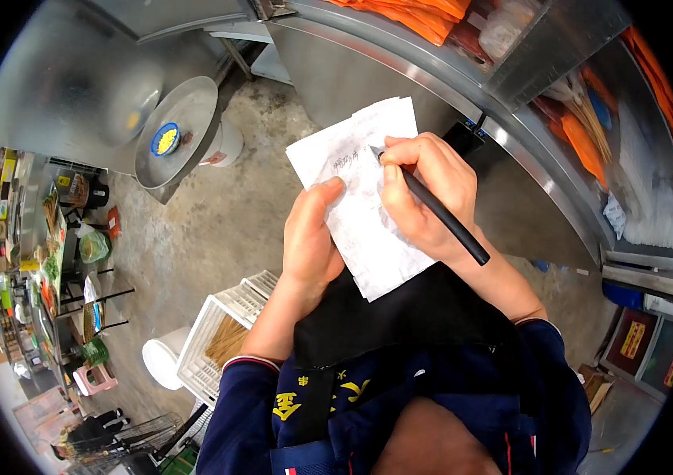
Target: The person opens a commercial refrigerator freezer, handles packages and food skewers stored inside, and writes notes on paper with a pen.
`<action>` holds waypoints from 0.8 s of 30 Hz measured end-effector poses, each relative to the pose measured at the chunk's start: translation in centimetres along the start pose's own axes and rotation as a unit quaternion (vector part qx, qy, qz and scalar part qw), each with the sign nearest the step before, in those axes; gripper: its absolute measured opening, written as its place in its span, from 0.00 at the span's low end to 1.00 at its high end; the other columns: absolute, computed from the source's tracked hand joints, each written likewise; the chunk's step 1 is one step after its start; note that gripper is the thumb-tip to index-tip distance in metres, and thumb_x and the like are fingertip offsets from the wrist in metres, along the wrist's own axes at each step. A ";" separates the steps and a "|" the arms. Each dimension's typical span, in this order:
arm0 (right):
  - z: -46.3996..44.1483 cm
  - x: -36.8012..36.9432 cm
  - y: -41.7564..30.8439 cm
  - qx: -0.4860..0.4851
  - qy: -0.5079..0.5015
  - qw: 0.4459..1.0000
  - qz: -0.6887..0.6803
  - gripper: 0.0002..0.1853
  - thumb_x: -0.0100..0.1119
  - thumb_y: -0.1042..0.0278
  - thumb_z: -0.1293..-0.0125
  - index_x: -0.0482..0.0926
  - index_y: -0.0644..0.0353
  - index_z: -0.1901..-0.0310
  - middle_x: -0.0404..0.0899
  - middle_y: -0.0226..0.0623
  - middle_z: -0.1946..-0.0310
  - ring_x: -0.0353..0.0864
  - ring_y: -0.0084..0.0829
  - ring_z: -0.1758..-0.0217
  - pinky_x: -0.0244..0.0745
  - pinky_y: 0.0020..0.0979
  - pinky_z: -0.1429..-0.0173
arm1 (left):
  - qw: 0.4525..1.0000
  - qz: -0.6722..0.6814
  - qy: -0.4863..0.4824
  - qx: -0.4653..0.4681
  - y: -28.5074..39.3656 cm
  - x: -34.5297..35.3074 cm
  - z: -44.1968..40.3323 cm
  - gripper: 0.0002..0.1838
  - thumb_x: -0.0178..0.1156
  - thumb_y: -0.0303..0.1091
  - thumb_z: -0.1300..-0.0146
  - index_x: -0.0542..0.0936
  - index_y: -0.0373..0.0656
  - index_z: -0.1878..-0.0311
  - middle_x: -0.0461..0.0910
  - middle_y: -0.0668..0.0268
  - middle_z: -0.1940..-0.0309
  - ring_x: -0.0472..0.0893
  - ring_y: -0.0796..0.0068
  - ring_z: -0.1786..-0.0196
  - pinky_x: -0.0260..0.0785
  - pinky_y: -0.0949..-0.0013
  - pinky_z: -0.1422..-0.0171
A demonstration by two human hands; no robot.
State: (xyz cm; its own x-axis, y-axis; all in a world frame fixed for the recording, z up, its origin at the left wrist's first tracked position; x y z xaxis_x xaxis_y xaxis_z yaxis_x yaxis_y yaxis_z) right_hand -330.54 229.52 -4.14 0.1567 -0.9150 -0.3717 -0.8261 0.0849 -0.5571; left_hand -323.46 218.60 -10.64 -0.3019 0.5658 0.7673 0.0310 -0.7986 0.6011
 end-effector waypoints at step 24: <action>-5.6 0.1 6.4 0.004 -0.048 0.998 -0.028 0.04 0.55 0.79 0.50 0.71 0.65 0.71 0.76 0.44 0.75 0.80 0.36 0.71 0.71 0.29 0.70 | 0.999 0.003 0.031 0.020 1.4 2.2 -6.9 0.25 0.43 0.34 0.37 0.62 0.33 0.39 0.69 0.53 0.43 0.71 0.59 0.41 0.62 0.59 0.36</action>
State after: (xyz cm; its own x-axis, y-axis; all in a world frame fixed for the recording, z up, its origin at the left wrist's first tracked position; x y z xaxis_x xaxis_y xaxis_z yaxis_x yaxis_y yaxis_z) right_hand -338.89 227.78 -3.59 0.2535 -0.8762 -0.4100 -0.8109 0.0386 -0.5838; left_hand -330.62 217.36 -9.67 -0.3603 0.5458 0.7565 0.0710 -0.7925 0.6057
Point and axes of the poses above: each hand's wrist, its own z-axis away from the middle knuckle, its own x-axis out of the palm, y = z × x, the point moved 4 cm from there along -z, towards the middle knuckle
